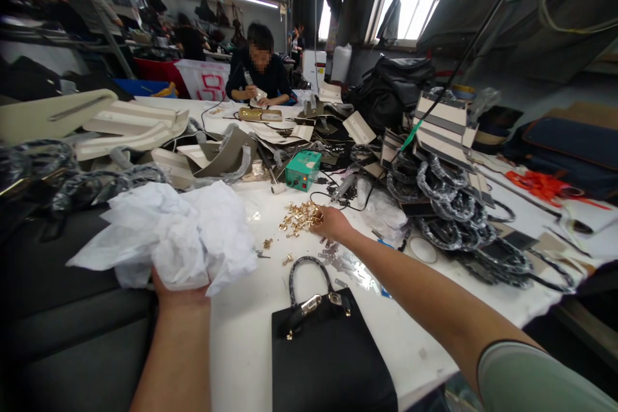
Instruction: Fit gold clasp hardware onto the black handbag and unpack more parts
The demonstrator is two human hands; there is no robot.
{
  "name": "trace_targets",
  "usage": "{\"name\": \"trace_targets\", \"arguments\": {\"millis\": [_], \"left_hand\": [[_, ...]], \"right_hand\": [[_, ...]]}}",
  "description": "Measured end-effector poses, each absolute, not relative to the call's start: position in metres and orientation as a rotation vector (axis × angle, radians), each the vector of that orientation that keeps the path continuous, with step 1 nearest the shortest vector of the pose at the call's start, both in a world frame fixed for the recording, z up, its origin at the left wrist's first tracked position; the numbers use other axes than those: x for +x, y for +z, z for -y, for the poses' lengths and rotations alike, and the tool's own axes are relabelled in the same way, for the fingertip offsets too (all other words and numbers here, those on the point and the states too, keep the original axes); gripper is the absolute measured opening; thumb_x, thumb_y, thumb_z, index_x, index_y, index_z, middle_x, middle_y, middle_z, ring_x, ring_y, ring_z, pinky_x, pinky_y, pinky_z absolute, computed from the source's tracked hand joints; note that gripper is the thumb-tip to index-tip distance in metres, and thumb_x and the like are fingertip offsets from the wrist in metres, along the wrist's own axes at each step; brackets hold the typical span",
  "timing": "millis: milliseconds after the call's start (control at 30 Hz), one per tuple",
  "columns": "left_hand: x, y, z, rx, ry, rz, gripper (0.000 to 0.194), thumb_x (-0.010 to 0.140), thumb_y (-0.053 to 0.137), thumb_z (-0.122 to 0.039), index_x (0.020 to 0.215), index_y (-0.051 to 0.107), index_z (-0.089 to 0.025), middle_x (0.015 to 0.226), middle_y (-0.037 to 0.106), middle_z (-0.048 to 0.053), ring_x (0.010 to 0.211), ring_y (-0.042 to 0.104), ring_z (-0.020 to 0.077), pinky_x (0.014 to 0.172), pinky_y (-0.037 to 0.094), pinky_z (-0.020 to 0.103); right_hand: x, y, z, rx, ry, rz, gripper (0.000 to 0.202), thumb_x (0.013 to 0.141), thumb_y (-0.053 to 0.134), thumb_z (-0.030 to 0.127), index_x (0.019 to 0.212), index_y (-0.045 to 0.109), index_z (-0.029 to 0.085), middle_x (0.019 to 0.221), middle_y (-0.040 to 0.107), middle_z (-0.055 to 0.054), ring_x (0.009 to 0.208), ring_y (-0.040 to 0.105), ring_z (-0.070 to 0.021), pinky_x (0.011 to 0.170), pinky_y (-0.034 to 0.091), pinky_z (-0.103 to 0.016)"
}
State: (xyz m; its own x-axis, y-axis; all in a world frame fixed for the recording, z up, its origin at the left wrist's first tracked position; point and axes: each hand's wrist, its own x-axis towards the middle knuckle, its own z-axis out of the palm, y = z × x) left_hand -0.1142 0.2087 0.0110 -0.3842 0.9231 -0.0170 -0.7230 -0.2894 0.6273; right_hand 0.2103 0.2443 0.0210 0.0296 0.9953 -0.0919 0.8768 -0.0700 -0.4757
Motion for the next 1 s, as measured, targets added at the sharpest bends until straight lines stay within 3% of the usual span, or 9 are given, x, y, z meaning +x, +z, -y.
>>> {"name": "trace_targets", "arguments": {"millis": [200, 333, 500, 600, 767, 933, 1000], "left_hand": [[-0.111, 0.016, -0.207, 0.358, 1.88, -0.725, 0.019, 0.087, 0.049, -0.031, 0.084, 0.066, -0.026, 0.101, 0.074, 0.005, 0.12, 0.06, 0.0244, 0.111, 0.043, 0.04], [-0.111, 0.015, -0.207, 0.54, 1.849, -0.806, 0.026, 0.087, 0.048, -0.042, 0.088, 0.067, -0.024, 0.101, 0.074, 0.008, 0.114, 0.064, 0.0275, 0.105, 0.048, 0.044], [-0.11, 0.014, -0.206, 1.039, 1.773, -1.139, 0.049, 0.089, 0.036, -0.057, 0.092, 0.068, -0.021, 0.09, 0.074, 0.013, 0.09, 0.071, 0.0265, 0.087, 0.058, 0.043], [-0.109, 0.016, -0.204, 1.083, 1.774, -1.135, 0.049, 0.089, 0.036, -0.059, 0.09, 0.068, -0.022, 0.087, 0.074, 0.013, 0.083, 0.071, 0.0253, 0.08, 0.059, 0.042], [-0.108, 0.019, -0.205, 1.027, 1.782, -1.085, 0.045, 0.085, 0.042, -0.059, 0.088, 0.068, -0.022, 0.087, 0.074, 0.012, 0.08, 0.071, 0.0254, 0.077, 0.06, 0.043], [-0.107, 0.021, -0.204, 1.055, 1.771, -1.065, 0.046, 0.087, 0.04, -0.057, 0.091, 0.068, -0.021, 0.086, 0.073, 0.013, 0.083, 0.071, 0.0264, 0.08, 0.059, 0.045], [-0.107, 0.022, -0.202, 1.038, 1.772, -1.063, 0.046, 0.087, 0.04, -0.057, 0.093, 0.068, -0.022, 0.087, 0.073, 0.012, 0.086, 0.071, 0.0273, 0.081, 0.059, 0.046]], "right_hand": [[0.221, 0.028, -0.264, -1.889, 0.618, 1.874, 0.044, 0.08, 0.074, 0.039, 0.117, 0.062, 0.019, 0.097, 0.071, -0.004, 0.061, 0.064, -0.0115, 0.056, 0.05, -0.022], [0.232, 0.03, -0.231, -1.79, 0.464, 1.959, 0.03, 0.087, 0.066, 0.035, 0.112, 0.067, 0.019, 0.113, 0.069, -0.009, 0.086, 0.068, -0.0194, 0.079, 0.055, -0.034], [0.239, 0.01, -0.168, -1.575, 0.413, 2.241, 0.037, 0.085, 0.07, 0.034, 0.121, 0.068, 0.027, 0.137, 0.059, -0.007, 0.128, 0.051, -0.0288, 0.108, 0.041, -0.045], [0.251, 0.003, -0.148, -1.543, 0.21, 2.379, 0.036, 0.094, 0.057, 0.03, 0.128, 0.063, 0.025, 0.139, 0.057, -0.009, 0.129, 0.05, -0.0286, 0.106, 0.042, -0.046], [0.273, 0.012, -0.137, -1.638, 0.046, 2.342, 0.027, 0.098, 0.048, 0.03, 0.11, 0.071, 0.022, 0.114, 0.07, -0.01, 0.105, 0.062, -0.0264, 0.095, 0.048, -0.044], [0.269, 0.011, -0.131, -1.519, 0.071, 2.456, 0.038, 0.096, 0.054, 0.038, 0.131, 0.061, 0.024, 0.141, 0.055, -0.01, 0.125, 0.052, -0.0292, 0.103, 0.043, -0.046], [0.27, 0.008, -0.135, -1.453, 0.089, 2.525, 0.037, 0.097, 0.053, 0.038, 0.132, 0.06, 0.027, 0.142, 0.054, -0.009, 0.128, 0.05, -0.029, 0.104, 0.043, -0.046]]}}
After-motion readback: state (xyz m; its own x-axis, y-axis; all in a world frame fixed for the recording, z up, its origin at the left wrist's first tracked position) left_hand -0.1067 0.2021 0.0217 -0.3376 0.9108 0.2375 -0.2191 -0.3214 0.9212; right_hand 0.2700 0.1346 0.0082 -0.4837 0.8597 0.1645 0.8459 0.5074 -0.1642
